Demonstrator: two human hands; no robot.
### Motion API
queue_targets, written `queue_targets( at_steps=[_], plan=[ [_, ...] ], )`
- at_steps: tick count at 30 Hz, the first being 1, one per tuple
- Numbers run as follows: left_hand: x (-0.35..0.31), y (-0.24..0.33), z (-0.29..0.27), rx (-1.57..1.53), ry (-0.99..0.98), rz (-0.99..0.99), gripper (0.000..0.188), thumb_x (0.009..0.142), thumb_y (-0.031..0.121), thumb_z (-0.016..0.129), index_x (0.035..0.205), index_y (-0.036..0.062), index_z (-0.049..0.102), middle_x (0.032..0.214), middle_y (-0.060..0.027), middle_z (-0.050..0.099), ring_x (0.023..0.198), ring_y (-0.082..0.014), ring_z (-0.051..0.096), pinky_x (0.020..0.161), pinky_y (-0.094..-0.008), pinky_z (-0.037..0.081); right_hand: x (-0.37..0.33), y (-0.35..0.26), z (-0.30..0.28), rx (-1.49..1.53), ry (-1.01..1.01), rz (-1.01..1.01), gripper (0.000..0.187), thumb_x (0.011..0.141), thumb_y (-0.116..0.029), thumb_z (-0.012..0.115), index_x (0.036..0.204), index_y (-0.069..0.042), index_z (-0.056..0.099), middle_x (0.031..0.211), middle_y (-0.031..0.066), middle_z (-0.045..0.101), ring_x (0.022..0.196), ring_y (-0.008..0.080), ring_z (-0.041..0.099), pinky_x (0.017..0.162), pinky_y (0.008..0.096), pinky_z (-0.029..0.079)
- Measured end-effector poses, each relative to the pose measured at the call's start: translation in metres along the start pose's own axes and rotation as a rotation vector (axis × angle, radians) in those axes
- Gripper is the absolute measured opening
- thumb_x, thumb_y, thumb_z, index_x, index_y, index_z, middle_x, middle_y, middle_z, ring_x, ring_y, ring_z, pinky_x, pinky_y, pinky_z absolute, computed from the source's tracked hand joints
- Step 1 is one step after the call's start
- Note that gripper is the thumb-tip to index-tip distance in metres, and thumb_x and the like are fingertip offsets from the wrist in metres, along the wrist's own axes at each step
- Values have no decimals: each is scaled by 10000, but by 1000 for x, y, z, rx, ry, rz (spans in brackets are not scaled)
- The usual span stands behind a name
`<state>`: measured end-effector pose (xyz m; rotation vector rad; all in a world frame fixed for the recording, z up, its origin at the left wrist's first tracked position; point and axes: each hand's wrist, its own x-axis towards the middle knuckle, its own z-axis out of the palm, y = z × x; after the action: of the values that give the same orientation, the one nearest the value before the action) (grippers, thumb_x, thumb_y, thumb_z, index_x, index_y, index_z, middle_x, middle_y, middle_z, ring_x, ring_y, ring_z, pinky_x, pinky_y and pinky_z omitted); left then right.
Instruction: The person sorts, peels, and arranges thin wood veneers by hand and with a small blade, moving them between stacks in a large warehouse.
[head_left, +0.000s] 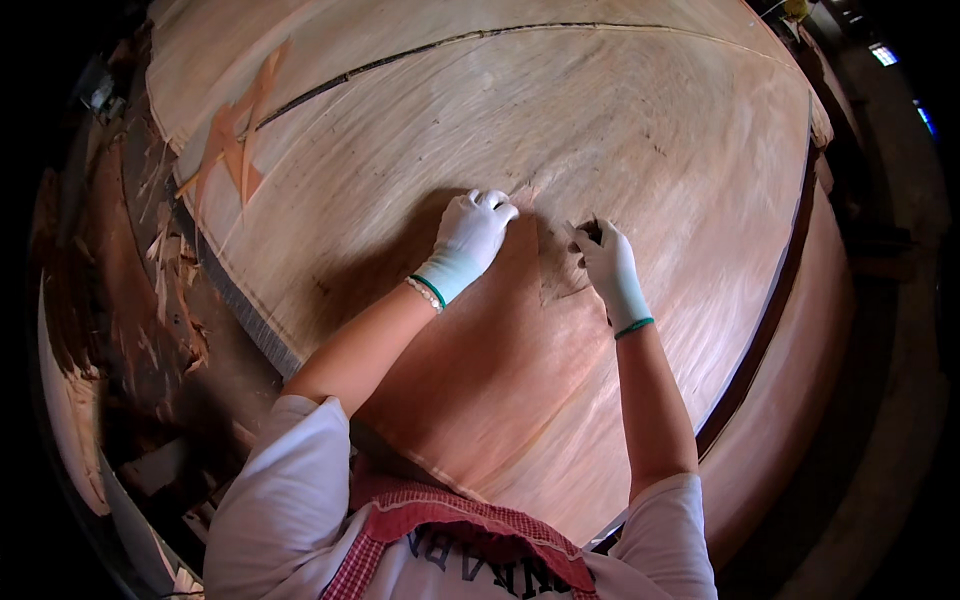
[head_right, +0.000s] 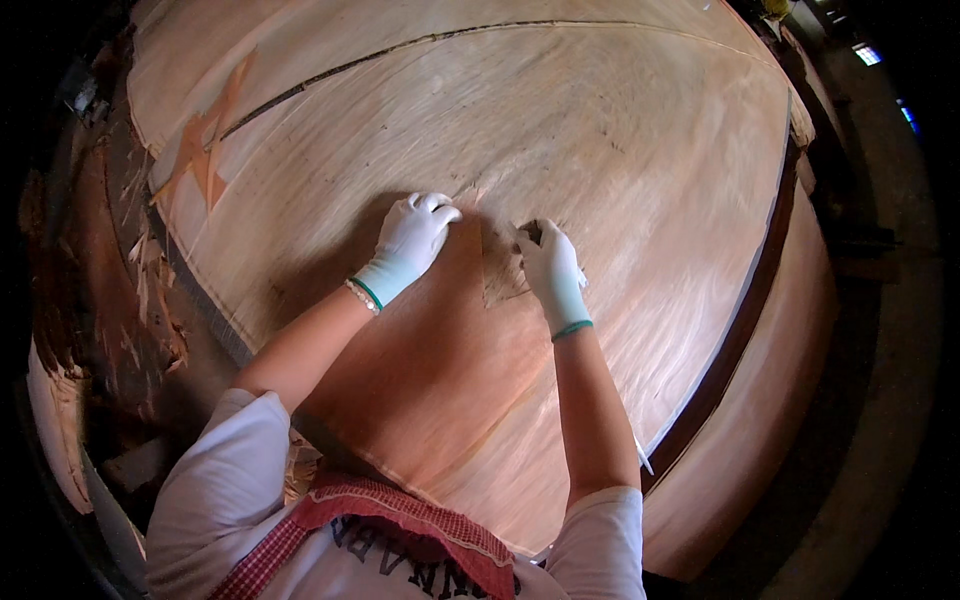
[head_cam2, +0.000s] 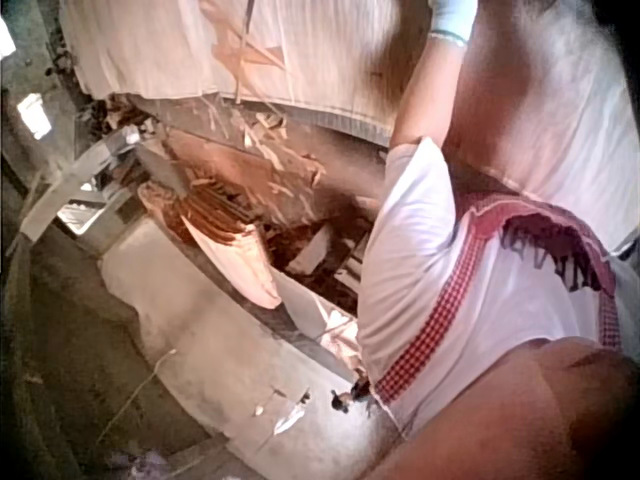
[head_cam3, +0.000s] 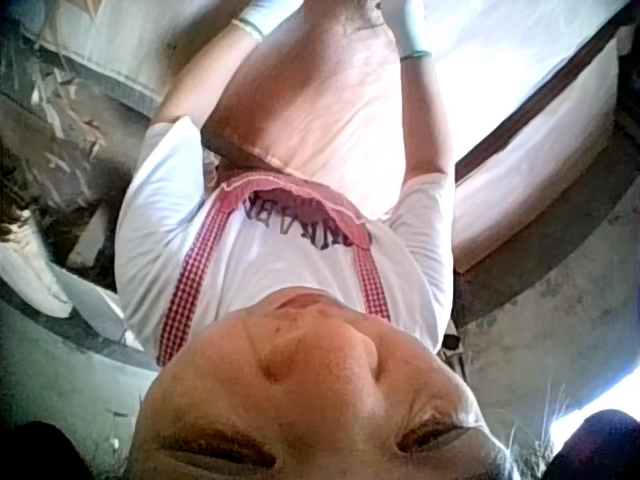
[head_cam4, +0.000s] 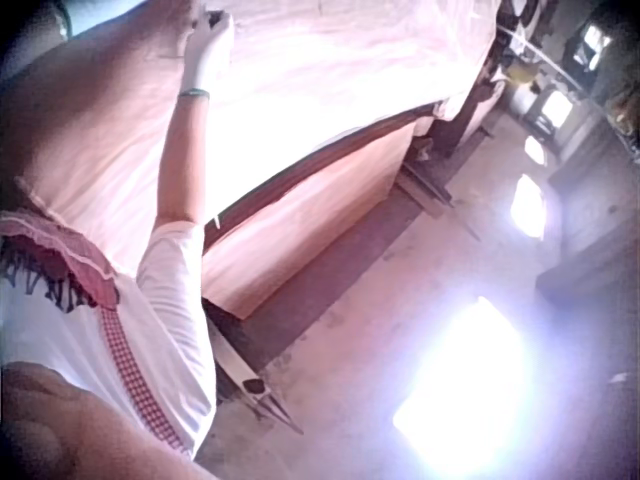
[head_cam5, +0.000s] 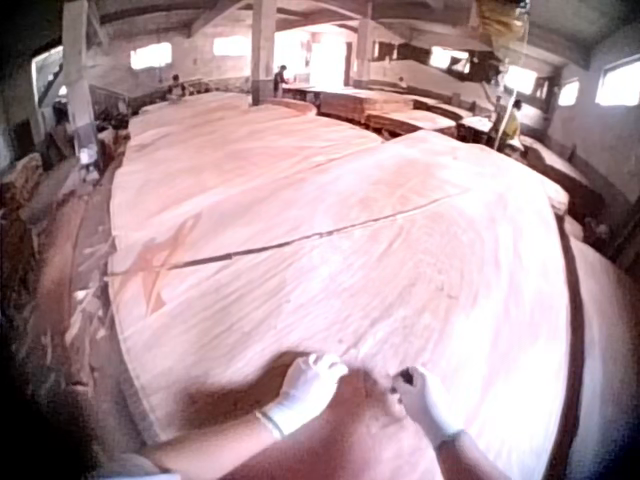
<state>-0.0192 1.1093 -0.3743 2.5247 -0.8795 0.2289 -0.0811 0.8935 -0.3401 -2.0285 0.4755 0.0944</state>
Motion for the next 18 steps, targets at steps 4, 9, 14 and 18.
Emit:
queue_targets(
  at_steps=[4,9,14,18],
  plan=[
    [11,8,-11,-72,-48,-219,385,793,13,587,1164,114,575,1151,-77,612,1042,-290,586,862,-409,480,43,-17,14,-82,-51,-89,271,878,-252,648,868,18,626,738,73,659,622,143,595,566,289,469],
    [24,4,10,248,-59,0,597,862,60,524,1433,142,371,1412,-95,486,1341,-265,415,1073,-386,344,79,-50,48,-445,-43,-62,282,846,-262,617,898,10,674,841,177,691,769,308,672,675,404,523],
    [26,31,11,457,-227,30,501,934,193,457,1431,172,402,1462,-102,432,1377,-288,369,1168,-424,181,60,-27,29,-654,47,-110,342,808,-326,635,889,1,695,908,236,679,854,407,658,753,467,524],
    [36,42,14,656,-379,-2,470,959,205,377,1426,196,423,1473,-86,427,1387,-280,355,1181,-459,111,7,-10,14,-417,-64,19,334,825,-304,642,898,22,664,722,198,671,696,346,674,638,398,524]
  ],
)
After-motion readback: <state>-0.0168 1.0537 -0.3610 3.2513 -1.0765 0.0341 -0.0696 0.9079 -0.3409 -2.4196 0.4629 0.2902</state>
